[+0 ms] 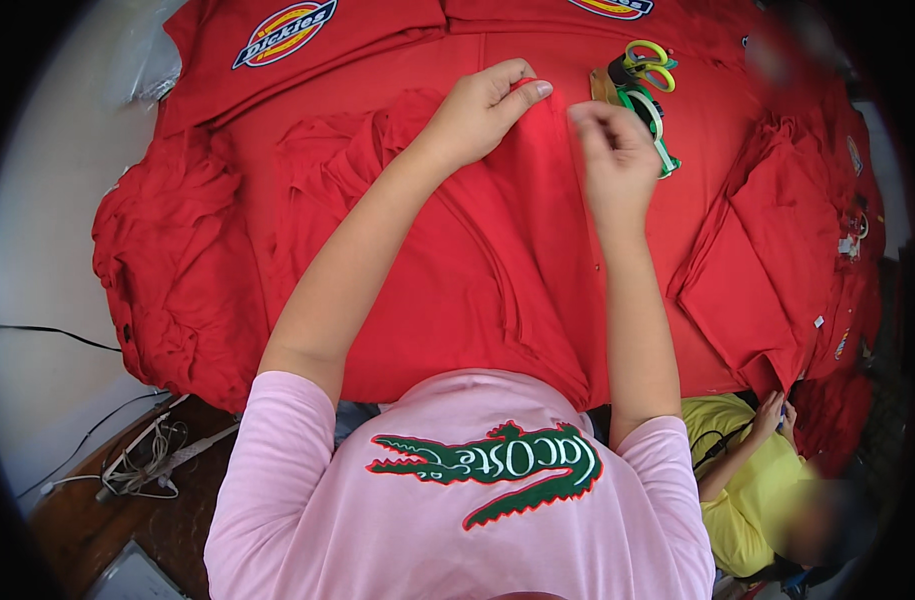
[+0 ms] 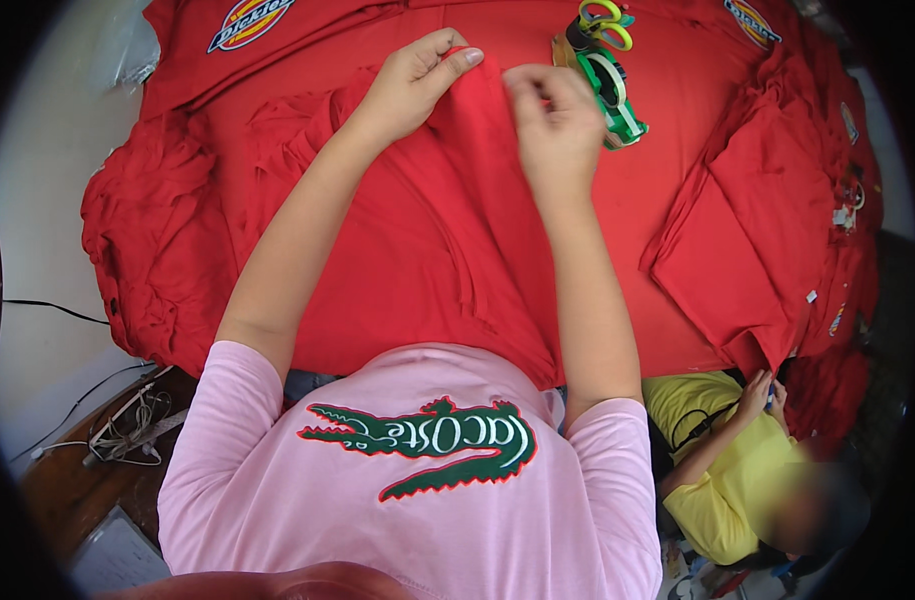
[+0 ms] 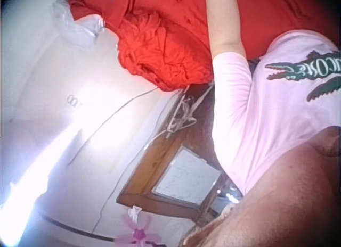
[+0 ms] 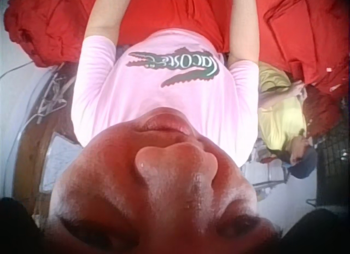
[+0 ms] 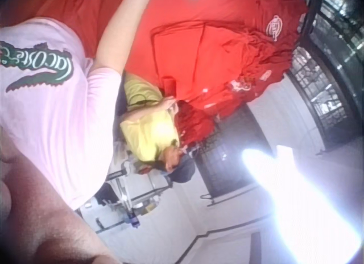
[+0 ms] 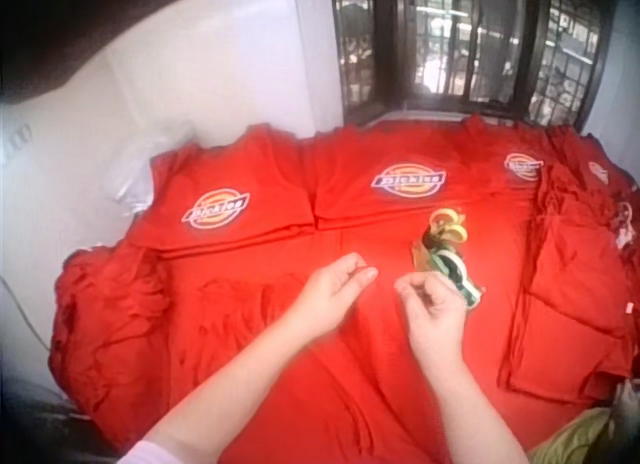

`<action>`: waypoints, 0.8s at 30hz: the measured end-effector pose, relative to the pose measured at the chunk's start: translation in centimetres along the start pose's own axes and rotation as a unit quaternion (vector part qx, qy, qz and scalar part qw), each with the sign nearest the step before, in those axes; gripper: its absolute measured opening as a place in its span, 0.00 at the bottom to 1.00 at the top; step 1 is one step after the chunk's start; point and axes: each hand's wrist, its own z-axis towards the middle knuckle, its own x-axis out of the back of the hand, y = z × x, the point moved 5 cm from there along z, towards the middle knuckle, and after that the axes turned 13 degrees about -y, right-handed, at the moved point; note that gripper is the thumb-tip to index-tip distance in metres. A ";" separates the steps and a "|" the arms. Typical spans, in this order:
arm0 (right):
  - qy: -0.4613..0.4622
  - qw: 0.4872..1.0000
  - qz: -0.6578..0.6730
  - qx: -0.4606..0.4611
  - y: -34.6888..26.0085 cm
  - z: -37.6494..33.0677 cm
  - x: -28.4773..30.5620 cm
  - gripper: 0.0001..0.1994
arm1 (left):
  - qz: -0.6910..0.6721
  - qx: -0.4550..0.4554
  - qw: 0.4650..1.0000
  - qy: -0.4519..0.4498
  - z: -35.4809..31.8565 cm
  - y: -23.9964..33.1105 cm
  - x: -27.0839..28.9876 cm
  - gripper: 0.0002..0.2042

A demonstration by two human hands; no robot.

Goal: The person trims loose threads from red shirts using small snips and stacks them in a pile on a table.

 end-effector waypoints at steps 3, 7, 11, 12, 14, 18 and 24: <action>0.109 0.973 0.149 -0.141 4.1 -1.1 3.0 0.08 | -0.033 0.014 0.999 0.008 -0.3 0.2 0.2 0.13; -0.036 0.961 -0.257 -0.101 8.2 -5.3 3.8 0.10 | -0.138 0.026 0.990 0.007 -0.1 -0.2 -0.1 0.12; -0.122 0.888 -0.433 -0.091 11.5 -8.8 3.2 0.15 | -0.177 0.054 0.982 0.024 0.1 -0.8 -0.5 0.10; -0.099 0.895 -0.432 -0.046 11.1 -8.9 3.4 0.12 | -0.186 0.062 0.980 0.021 0.2 -0.9 -0.6 0.10; -0.115 0.890 -0.433 -0.090 11.7 -8.7 3.6 0.10 | -0.204 0.077 0.976 0.017 0.4 -1.0 -0.7 0.09; -0.030 0.947 0.088 -0.308 13.0 -9.0 3.1 0.07 | -0.207 0.060 0.976 0.024 0.4 -0.7 -0.8 0.09; -0.091 0.938 0.266 -0.201 3.8 -4.6 2.8 0.06 | -0.237 0.044 0.970 0.018 0.2 -0.4 -0.9 0.08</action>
